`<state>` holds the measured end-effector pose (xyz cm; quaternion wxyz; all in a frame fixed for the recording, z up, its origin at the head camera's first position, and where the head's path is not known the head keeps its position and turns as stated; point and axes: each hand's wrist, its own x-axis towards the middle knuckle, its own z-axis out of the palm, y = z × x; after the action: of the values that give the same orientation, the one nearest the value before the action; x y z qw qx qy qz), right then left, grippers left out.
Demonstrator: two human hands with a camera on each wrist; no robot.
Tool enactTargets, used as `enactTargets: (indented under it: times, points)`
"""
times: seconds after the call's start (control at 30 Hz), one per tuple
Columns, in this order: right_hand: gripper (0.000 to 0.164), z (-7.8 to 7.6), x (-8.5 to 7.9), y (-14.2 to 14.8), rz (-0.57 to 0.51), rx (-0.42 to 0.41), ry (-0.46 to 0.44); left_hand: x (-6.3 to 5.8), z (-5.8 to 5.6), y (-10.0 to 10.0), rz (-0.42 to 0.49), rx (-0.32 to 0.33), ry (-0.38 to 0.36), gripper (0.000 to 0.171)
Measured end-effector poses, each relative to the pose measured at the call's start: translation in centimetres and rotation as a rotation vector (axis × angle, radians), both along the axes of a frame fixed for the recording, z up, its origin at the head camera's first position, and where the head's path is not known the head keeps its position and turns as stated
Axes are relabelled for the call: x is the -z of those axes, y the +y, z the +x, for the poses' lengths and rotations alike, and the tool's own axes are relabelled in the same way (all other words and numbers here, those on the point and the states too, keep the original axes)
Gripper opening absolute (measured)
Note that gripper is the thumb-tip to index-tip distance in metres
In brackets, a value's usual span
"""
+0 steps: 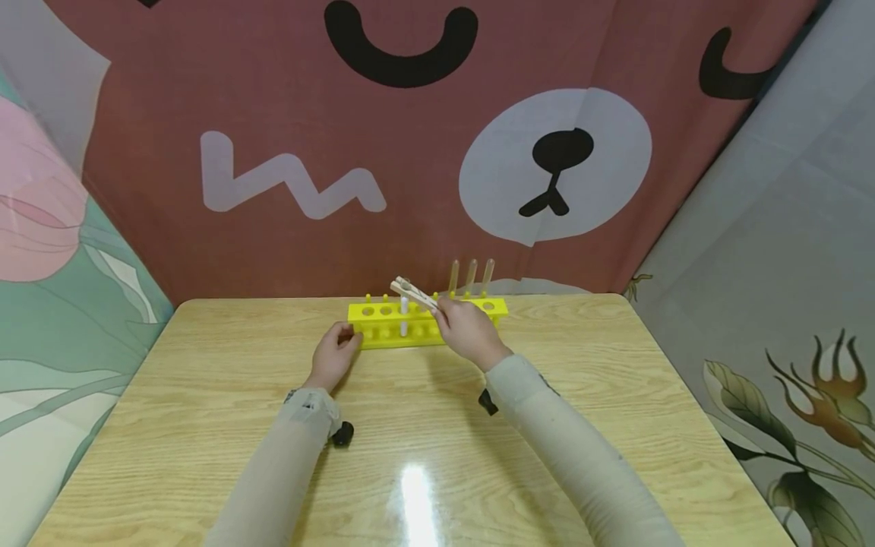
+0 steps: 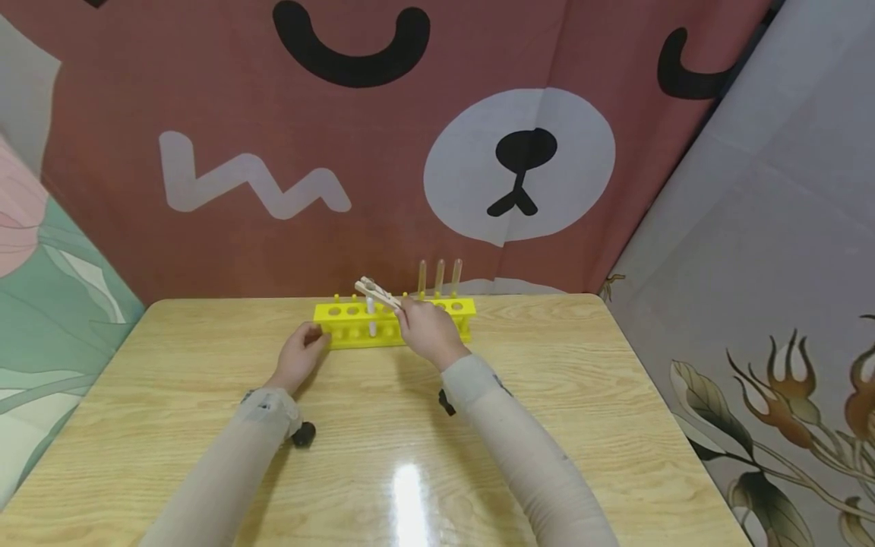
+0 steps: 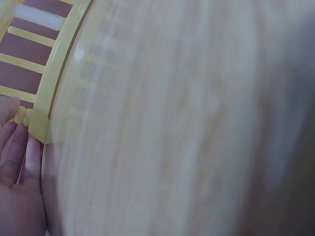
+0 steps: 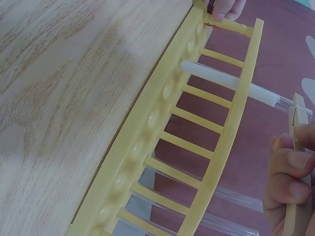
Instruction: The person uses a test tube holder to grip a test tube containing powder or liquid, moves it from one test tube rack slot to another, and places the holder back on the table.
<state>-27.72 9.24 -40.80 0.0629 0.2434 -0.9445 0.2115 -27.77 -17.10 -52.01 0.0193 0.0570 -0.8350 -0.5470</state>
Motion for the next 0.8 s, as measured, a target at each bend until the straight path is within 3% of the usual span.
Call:
enactTargets:
  times: [0.8]
  points:
    - [0.02, -0.09, 0.59, 0.0, -0.016, 0.02, 0.013, 0.25, -0.22, -0.14, -0.019, 0.008, 0.01, 0.032]
